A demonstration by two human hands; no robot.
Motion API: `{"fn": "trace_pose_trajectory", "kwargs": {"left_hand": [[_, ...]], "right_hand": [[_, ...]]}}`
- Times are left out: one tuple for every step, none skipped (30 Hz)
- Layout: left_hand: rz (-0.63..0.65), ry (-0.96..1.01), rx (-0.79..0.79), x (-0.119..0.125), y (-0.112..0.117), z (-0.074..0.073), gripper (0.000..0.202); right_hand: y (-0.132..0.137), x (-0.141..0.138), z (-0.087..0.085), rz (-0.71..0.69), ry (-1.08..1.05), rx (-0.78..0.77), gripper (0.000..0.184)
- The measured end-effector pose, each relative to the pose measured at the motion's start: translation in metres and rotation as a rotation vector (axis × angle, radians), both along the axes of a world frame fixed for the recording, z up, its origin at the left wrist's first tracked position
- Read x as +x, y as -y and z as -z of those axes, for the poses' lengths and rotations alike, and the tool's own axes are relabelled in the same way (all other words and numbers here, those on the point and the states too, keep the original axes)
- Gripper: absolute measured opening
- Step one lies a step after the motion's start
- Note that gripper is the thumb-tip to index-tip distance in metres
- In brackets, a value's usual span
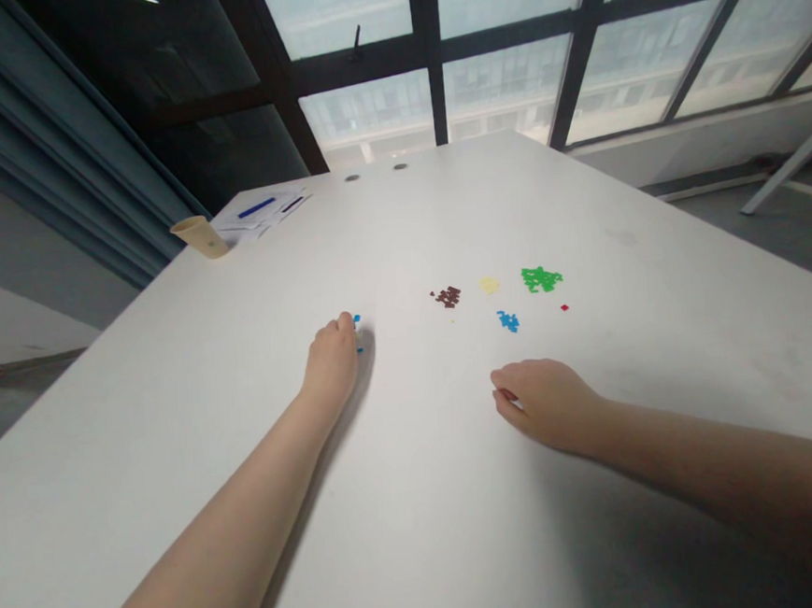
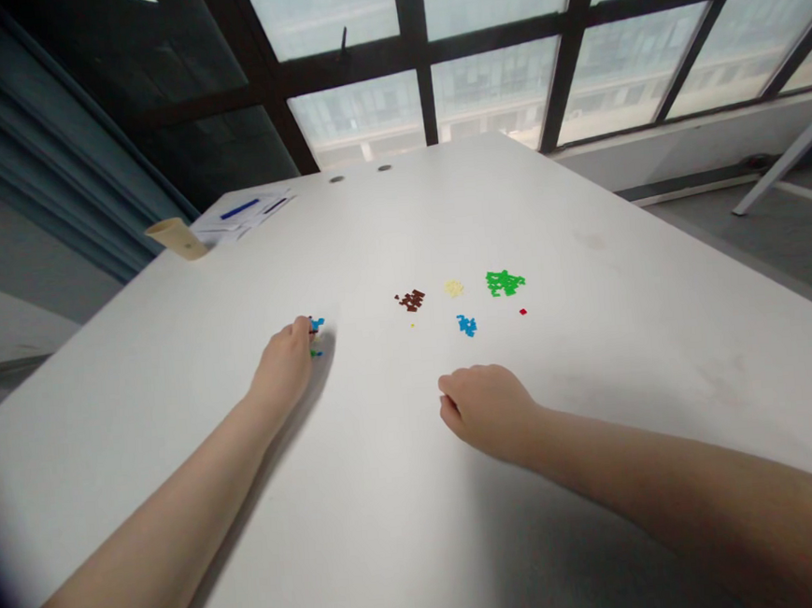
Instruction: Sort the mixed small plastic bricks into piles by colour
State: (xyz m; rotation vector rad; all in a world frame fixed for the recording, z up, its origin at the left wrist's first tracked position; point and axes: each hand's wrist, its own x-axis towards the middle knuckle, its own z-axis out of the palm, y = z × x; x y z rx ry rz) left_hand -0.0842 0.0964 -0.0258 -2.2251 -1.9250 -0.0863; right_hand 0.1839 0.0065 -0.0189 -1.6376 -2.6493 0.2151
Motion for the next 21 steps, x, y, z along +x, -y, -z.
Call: {"fn": "trace_pose_trajectory", "kwargs": {"left_hand": [[-0.01,0.003,0.013,-0.002,-0.001,0.0,0.024],[-0.007,0.018,0.025,-0.004,-0.003,0.001,0.025],[0.005,0.046,0.036,-0.005,-0.004,0.001,0.026],[0.031,0.09,0.046,-0.005,-0.004,0.001,0.026],[0.065,0.151,0.054,-0.003,-0.004,0.001,0.027],[0.104,0.231,0.056,0.0,-0.003,0.001,0.025],[0.146,0.332,0.049,0.004,0.0,0.0,0.023],[0.191,0.453,0.026,0.01,0.003,-0.001,0.02],[0.237,0.592,-0.017,0.017,0.008,-0.002,0.017],[0.279,0.74,-0.077,0.025,0.014,-0.002,0.015],[0.317,0.885,-0.154,0.033,0.021,-0.003,0.015],[0.345,1.014,-0.235,0.041,0.028,-0.003,0.015],[0.364,1.11,-0.304,0.048,0.035,-0.003,0.014],[0.383,1.17,-0.364,0.054,0.041,-0.003,0.014],[0.403,1.2,-0.406,0.058,0.046,-0.002,0.013],[0.426,1.207,-0.432,0.061,0.05,-0.001,0.013],[0.448,1.202,-0.442,0.062,0.053,-0.001,0.013],[0.465,1.19,-0.433,0.062,0.055,0.0,0.012],[0.476,1.176,-0.414,0.061,0.055,-0.001,0.012],[0.483,1.161,-0.387,0.06,0.055,-0.001,0.012],[0.49,1.141,-0.357,0.059,0.055,-0.002,0.013]], "right_hand": [[0.0,0.0,0.0,0.001,0.0,0.003,0.021],[0.0,0.001,0.001,0.003,0.0,0.006,0.021],[0.0,0.001,0.001,0.004,-0.002,0.009,0.02],[0.0,0.001,0.001,0.004,-0.006,0.012,0.02],[0.0,0.001,0.002,0.004,-0.01,0.015,0.02],[0.0,0.002,0.002,0.002,-0.014,0.017,0.02],[0.0,0.002,0.002,0.0,-0.017,0.018,0.02],[0.0,0.002,0.002,-0.002,-0.019,0.02,0.02],[0.0,0.002,0.002,-0.002,-0.019,0.023,0.021],[0.0,0.001,0.001,-0.001,-0.018,0.025,0.02],[0.0,0.001,0.001,0.0,-0.016,0.027,0.02],[0.0,0.001,0.001,0.002,-0.012,0.029,0.02],[0.0,0.001,0.001,0.005,-0.008,0.028,0.02],[0.0,0.0,0.001,0.009,-0.004,0.028,0.02],[-0.001,0.0,0.001,0.012,-0.001,0.028,0.021],[-0.001,0.0,0.001,0.015,0.0,0.028,0.021],[-0.001,0.0,0.001,0.015,0.0,0.026,0.021],[-0.001,0.0,0.001,0.014,0.0,0.023,0.021],[-0.001,0.0,0.001,0.013,0.0,0.02,0.021],[-0.001,0.0,0.001,0.012,0.001,0.014,0.021],[-0.001,0.0,0.001,0.01,0.003,0.01,0.021]]}}
